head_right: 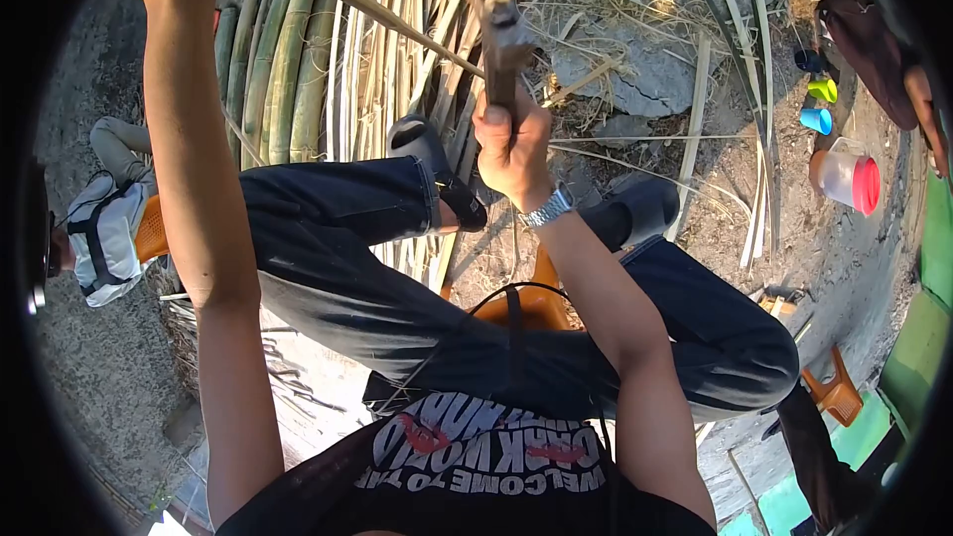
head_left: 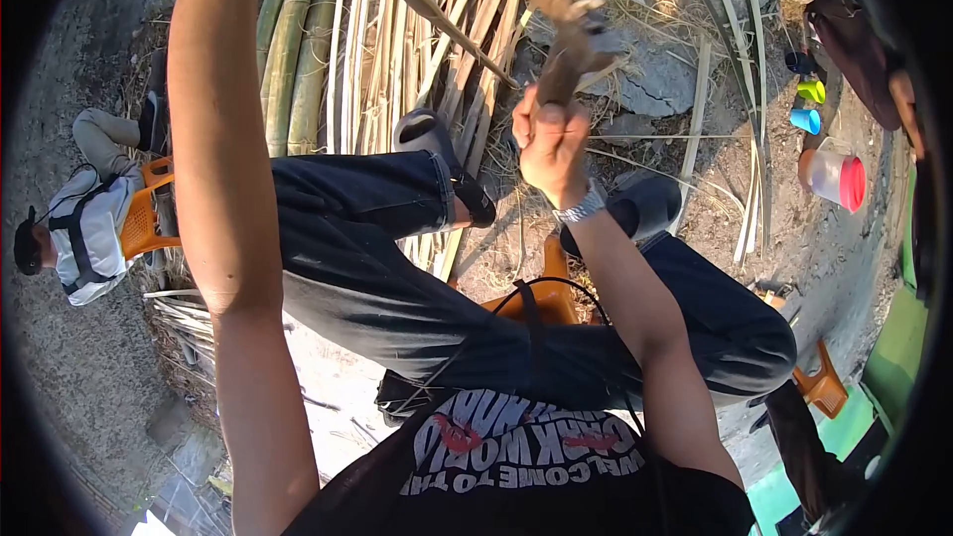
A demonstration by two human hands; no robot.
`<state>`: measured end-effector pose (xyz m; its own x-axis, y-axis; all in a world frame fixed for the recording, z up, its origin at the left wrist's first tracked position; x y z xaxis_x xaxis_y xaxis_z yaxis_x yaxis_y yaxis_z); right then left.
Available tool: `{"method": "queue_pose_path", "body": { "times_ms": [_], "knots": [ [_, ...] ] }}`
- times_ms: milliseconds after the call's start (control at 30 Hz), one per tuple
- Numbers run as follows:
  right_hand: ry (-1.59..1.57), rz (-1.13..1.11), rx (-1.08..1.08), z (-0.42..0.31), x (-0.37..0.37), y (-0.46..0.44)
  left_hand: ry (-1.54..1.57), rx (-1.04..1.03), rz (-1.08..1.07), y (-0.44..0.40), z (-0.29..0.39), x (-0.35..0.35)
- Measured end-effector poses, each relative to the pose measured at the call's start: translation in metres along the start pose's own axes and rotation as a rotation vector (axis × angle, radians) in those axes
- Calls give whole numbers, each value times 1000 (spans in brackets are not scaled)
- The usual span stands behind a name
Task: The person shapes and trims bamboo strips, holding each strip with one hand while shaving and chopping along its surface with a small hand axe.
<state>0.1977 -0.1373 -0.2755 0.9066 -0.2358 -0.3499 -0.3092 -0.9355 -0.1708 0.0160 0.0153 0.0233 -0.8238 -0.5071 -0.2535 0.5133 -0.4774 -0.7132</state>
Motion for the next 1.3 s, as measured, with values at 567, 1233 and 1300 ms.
{"method": "queue_pose_path", "body": {
  "times_ms": [567, 1233, 1300],
  "knots": [
    [867, 20, -207, 144, 80, 37, 85, -51, -133, -3, -15, 3],
    [207, 366, -1185, 184, 100, 50, 21, 21, -56, 2, -4, 7],
    [373, 286, -870, 141, 95, 20, 103, 70, -19, -3, -13, 8]
  ]
}}
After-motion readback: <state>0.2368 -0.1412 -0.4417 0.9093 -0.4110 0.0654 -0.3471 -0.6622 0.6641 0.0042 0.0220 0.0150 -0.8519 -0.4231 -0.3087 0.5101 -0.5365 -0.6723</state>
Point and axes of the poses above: each hand's wrist, its own y-axis away from the middle knuckle, its own x-axis out of the back of the hand, z = x × y, the point moved 6 cm from there along -y, towards the middle knuckle, and after that the axes turned 8 degrees about z, right-handed, at the moved point
